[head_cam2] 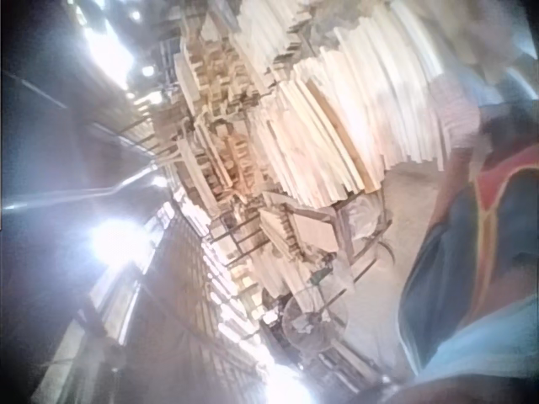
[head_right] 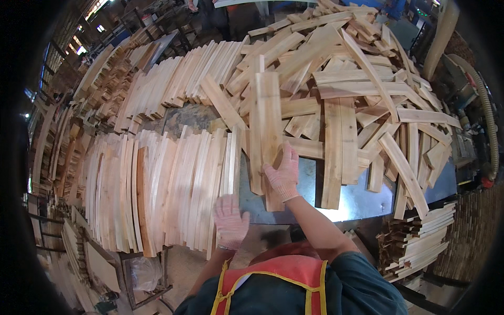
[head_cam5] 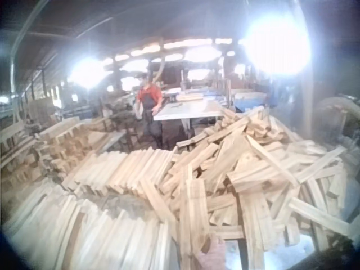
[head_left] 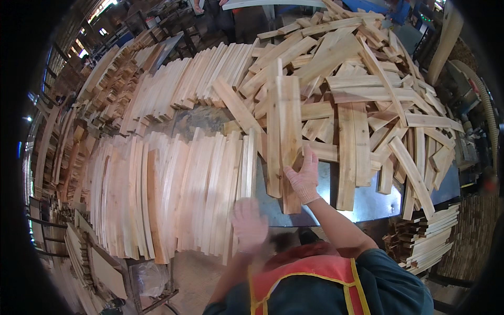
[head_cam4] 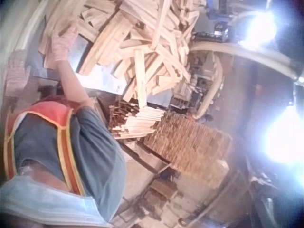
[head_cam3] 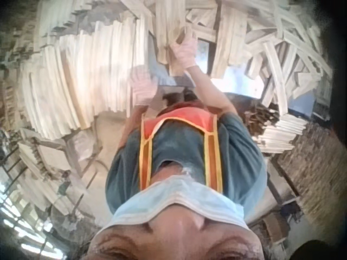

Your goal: The person picks up thin wooden planks from a large pile on a metal table and stacks them into a neat, aligned pile. The person uses both hands to handle the planks, occasionally adjusting the stack to ensure it remains straight. Another worker is visible in the background, also handling wood.

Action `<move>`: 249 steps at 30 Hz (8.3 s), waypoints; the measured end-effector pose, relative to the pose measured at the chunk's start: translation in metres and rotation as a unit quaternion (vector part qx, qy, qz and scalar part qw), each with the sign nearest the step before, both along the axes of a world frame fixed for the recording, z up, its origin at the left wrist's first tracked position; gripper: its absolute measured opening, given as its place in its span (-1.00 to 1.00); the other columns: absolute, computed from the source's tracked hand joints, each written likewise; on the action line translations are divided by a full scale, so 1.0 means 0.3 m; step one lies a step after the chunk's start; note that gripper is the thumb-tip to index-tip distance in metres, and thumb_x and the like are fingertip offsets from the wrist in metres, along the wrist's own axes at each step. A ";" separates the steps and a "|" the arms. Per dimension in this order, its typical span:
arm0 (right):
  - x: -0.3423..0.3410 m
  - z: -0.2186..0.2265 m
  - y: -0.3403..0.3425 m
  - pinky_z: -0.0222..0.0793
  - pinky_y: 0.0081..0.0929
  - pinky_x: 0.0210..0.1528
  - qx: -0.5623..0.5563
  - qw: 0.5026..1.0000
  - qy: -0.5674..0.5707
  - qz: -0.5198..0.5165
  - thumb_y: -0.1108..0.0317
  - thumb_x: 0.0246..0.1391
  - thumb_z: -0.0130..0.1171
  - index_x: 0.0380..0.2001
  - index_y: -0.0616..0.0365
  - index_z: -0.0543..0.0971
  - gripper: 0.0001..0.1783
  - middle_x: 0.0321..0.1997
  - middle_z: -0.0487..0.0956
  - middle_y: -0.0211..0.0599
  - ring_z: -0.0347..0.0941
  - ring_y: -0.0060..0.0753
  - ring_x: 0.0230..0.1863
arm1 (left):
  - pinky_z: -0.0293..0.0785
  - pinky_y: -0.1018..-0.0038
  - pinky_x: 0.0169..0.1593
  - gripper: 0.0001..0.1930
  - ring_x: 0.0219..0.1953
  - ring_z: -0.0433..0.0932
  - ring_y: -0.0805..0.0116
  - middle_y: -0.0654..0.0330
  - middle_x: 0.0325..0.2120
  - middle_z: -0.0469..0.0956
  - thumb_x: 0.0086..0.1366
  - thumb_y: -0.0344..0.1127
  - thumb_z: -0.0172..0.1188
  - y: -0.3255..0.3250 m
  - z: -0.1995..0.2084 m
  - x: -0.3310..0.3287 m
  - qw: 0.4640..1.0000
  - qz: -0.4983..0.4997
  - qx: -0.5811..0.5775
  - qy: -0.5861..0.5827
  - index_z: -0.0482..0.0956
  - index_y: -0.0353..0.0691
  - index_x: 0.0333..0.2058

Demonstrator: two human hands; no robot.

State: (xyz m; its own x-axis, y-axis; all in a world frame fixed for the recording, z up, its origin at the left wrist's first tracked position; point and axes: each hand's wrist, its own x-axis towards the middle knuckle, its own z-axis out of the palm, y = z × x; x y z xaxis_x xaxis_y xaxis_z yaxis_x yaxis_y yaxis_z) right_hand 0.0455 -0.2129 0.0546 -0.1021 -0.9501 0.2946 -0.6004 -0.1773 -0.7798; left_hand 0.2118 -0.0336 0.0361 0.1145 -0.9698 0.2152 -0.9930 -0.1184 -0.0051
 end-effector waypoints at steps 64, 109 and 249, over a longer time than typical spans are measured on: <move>-0.323 -0.074 0.155 0.41 -0.23 0.38 0.351 0.898 -0.204 0.167 0.31 -0.01 0.41 0.55 0.20 0.11 0.08 0.45 0.41 0.08 0.42 -0.10 0.40 | 0.19 -0.22 0.43 -0.29 0.38 0.28 -0.29 -0.04 0.29 0.38 0.21 0.06 0.32 0.077 -0.033 -0.029 0.993 0.035 -0.007 0.116 0.51 -0.15 0.28; -0.497 0.186 -0.304 0.40 -0.05 0.29 -0.063 0.983 0.142 -0.096 0.00 0.02 0.37 0.18 0.19 0.56 -0.29 0.11 0.62 0.08 0.47 0.13 0.25 | 0.11 -0.18 0.47 -0.14 0.43 0.20 -0.26 -0.07 0.41 0.21 0.22 -0.07 0.30 -0.020 0.005 -0.060 0.995 0.041 0.095 -0.009 0.25 -0.07 0.49; -0.629 -0.169 0.514 0.58 -0.24 0.10 0.457 0.826 -0.192 0.269 0.06 0.29 0.17 0.56 0.09 0.16 -0.13 0.00 0.63 -0.13 0.59 -0.21 0.01 | 0.32 0.23 0.47 -0.07 0.48 0.30 0.05 -0.14 0.49 0.21 0.16 -0.50 0.31 -0.054 0.087 -0.341 0.697 0.080 0.080 0.708 0.11 -0.45 0.51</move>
State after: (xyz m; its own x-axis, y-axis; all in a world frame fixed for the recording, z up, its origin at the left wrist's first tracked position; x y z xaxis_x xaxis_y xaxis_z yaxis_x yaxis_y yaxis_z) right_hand -0.1432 -0.0588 0.0037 0.4885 -0.6952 -0.5273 -0.3045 0.4305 -0.8497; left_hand 0.1095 -0.0497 0.0620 0.2114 -0.9188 -0.3333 0.0095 -0.3391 0.9407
